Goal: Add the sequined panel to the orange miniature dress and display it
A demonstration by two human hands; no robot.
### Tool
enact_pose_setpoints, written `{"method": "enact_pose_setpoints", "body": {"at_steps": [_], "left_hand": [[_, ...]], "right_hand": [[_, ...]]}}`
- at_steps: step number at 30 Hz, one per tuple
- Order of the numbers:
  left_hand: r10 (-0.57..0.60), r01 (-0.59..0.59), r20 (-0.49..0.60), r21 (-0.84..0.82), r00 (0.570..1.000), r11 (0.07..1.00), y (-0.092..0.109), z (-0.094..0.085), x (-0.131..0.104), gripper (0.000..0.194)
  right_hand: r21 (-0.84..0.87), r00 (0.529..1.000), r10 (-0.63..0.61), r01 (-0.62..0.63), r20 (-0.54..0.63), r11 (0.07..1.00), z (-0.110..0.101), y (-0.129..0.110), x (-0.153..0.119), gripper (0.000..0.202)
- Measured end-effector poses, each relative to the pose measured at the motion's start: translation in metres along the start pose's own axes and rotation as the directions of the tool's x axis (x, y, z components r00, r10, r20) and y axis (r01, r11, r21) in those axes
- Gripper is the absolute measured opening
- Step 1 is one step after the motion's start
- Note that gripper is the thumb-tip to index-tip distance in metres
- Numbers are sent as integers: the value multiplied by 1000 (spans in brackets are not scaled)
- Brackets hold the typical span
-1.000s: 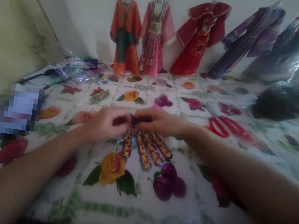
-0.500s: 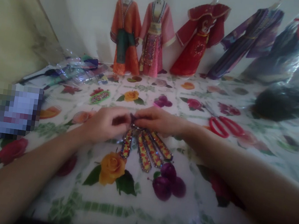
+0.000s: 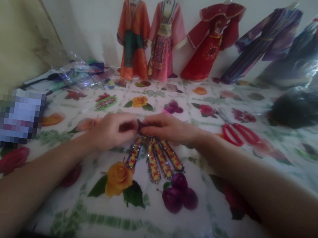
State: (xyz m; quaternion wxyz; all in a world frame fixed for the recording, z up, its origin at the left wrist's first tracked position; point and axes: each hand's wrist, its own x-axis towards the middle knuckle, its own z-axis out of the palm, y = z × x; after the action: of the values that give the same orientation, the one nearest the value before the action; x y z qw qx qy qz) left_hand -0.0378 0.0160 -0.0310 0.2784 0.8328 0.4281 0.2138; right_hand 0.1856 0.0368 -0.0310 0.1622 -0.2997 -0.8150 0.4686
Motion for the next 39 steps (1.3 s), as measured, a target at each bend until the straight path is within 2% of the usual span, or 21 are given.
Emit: {"method": "enact_pose_setpoints", "body": {"at_steps": [7, 18, 21, 25, 31, 39], "left_hand": [[-22, 22, 11, -17, 1000, 1000, 4, 1, 0, 10], [-102, 102, -101, -9, 990, 995, 2, 2, 0, 16], [-118, 111, -128, -63, 985, 992, 2, -1, -1, 14], [-182, 138, -180, -233, 967, 963, -1, 1, 0, 20], [-236, 186, -42, -493, 971, 850, -2, 9, 2, 33], [-198, 146, -63, -470, 978, 871, -3, 10, 2, 34]], "right_hand": [[20, 997, -77, 77, -31, 997, 3, 6, 2, 21], [50, 996, 21, -16, -85, 999, 3, 3, 0, 19], [58, 994, 61, -56, -89, 997, 2, 1, -1, 20], [117, 995, 62, -52, -79, 992, 1, 0, -1, 21], [100, 992, 70, -59, -106, 993, 1, 2, 0, 25], [120, 990, 80, -67, -114, 991, 2, 2, -1, 28]]}}
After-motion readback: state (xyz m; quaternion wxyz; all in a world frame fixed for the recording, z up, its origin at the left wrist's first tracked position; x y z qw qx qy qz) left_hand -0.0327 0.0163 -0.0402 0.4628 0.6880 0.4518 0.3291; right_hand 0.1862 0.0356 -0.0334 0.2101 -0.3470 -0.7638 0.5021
